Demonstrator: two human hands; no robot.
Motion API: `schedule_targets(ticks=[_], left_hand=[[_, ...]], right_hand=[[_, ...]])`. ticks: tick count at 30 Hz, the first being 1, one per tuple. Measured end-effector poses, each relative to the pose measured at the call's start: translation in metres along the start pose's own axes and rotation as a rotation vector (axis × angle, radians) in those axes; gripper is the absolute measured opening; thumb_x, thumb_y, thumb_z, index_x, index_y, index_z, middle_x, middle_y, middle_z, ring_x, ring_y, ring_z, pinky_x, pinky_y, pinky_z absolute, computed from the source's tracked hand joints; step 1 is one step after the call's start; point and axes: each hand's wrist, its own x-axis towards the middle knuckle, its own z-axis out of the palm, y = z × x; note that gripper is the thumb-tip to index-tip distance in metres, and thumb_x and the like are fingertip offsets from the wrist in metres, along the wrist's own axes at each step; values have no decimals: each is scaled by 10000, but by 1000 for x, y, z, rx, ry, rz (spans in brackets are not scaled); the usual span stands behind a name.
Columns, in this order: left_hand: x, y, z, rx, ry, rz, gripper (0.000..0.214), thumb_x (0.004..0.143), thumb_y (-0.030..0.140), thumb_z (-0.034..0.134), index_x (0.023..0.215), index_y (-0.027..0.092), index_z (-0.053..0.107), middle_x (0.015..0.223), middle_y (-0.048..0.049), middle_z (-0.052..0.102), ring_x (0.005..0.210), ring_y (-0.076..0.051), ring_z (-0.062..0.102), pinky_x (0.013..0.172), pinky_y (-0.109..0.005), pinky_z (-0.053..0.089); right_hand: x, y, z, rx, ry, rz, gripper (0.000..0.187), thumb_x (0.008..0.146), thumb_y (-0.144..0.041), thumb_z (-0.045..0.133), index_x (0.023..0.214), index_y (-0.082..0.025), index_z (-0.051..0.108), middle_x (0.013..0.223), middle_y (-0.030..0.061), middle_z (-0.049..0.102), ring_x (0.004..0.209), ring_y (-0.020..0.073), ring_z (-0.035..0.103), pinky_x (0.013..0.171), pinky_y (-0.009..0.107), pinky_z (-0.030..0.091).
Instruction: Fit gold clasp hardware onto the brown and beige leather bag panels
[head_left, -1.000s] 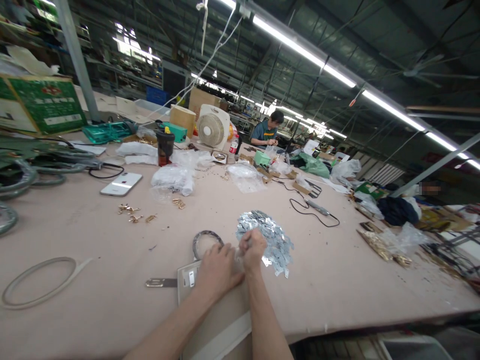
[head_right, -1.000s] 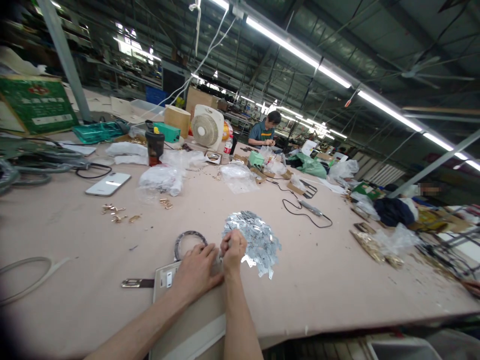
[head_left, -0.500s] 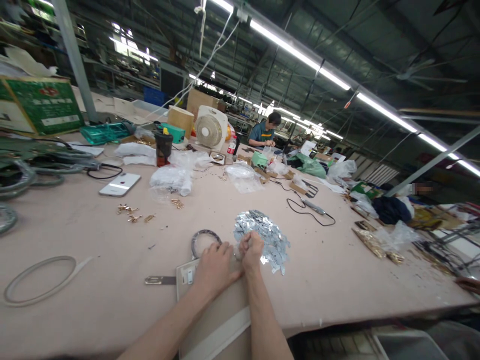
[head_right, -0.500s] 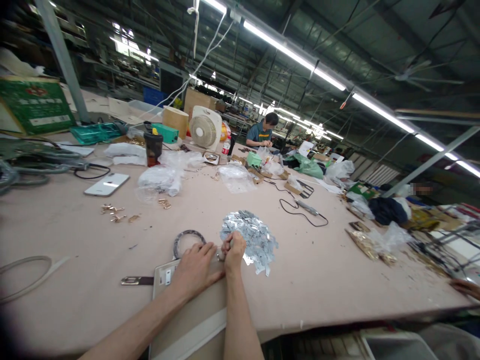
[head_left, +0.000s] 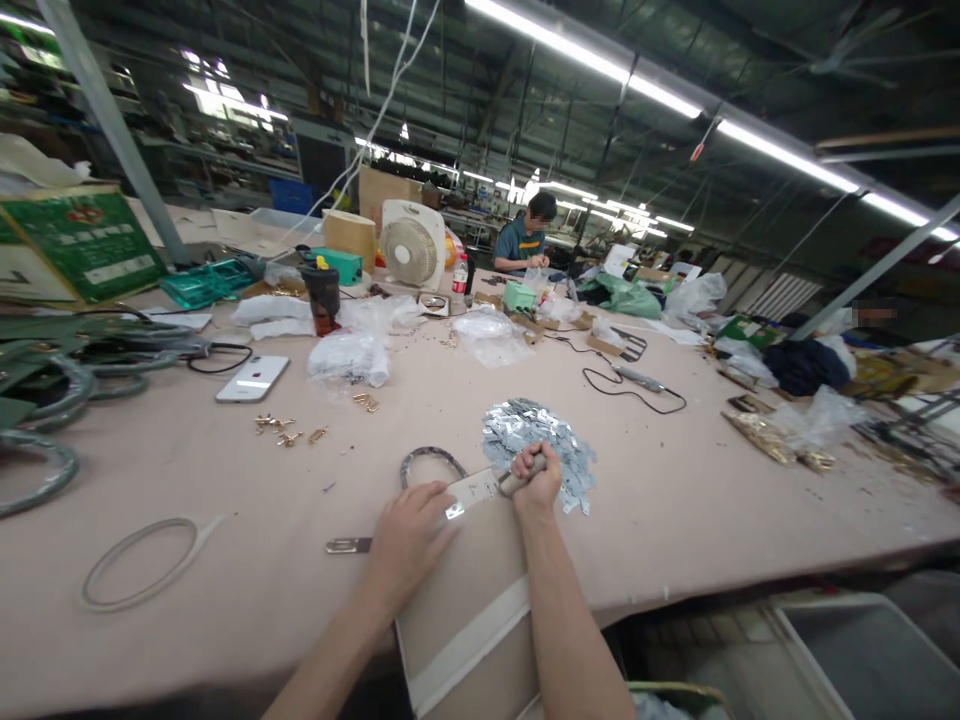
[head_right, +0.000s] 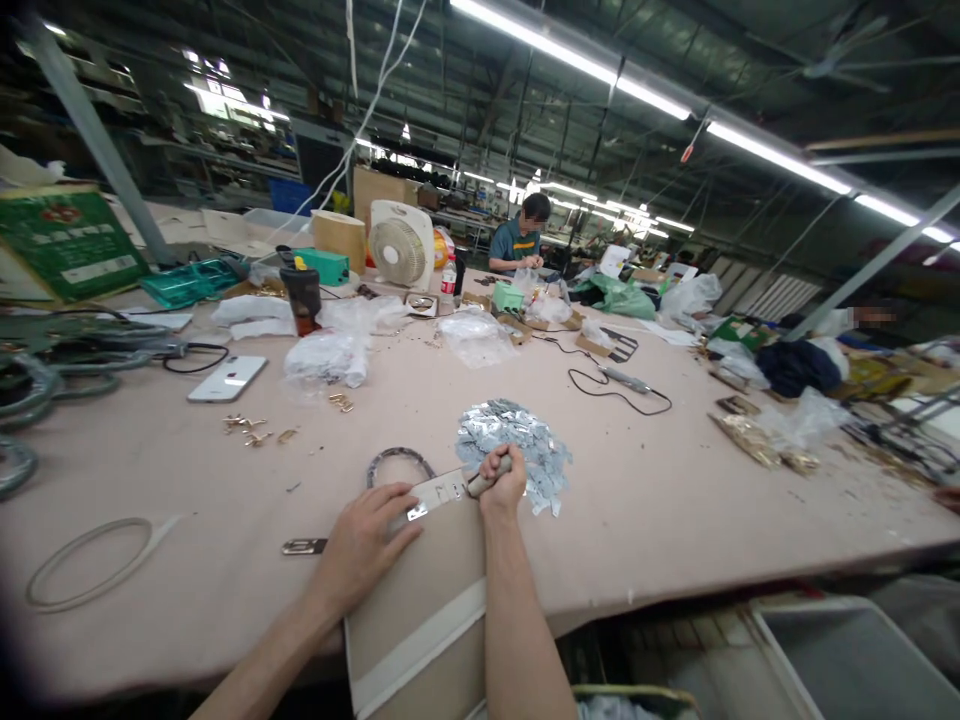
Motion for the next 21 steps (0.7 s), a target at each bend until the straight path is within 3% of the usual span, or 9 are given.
schedule_targets(ticks=[4,8,15,21], left_hand=[[0,5,6,1,35,-41,214,1008,304,560,1138,302,730,1309,-17,689,1213,-243,600,1071,-456,463],[-2,4,9,12,87,-62,201,997,283,582,1109,304,748,1285,-10,706,1186,-240,614,1044,-446,477],[-2,-14,15,29,179,-6,189,986,280,620,1127,288,745,1265,-8,729,1164,-242,635,1035,-472,481],[-1,-17,14,12,212,-12,179,970,270,632,1104,298,748,1237,-18,741,1134,-250,657,1001,-479,490]], right_hand=[[-3,1,1,-12,-16,-9,353,825,-498,650,742,-212,461,578,-93,402,428,64,325,428,201,277],[-11,-2,8,-17,-58,-57,338,850,-476,640,728,-203,482,574,-86,407,429,62,326,429,201,282],[-34,-7,50,-76,-230,-83,305,906,-436,625,744,-184,567,550,-71,440,414,64,354,406,185,287],[-58,17,71,-29,-377,-33,344,934,-425,606,695,-178,597,489,-69,402,373,56,304,369,168,229]])
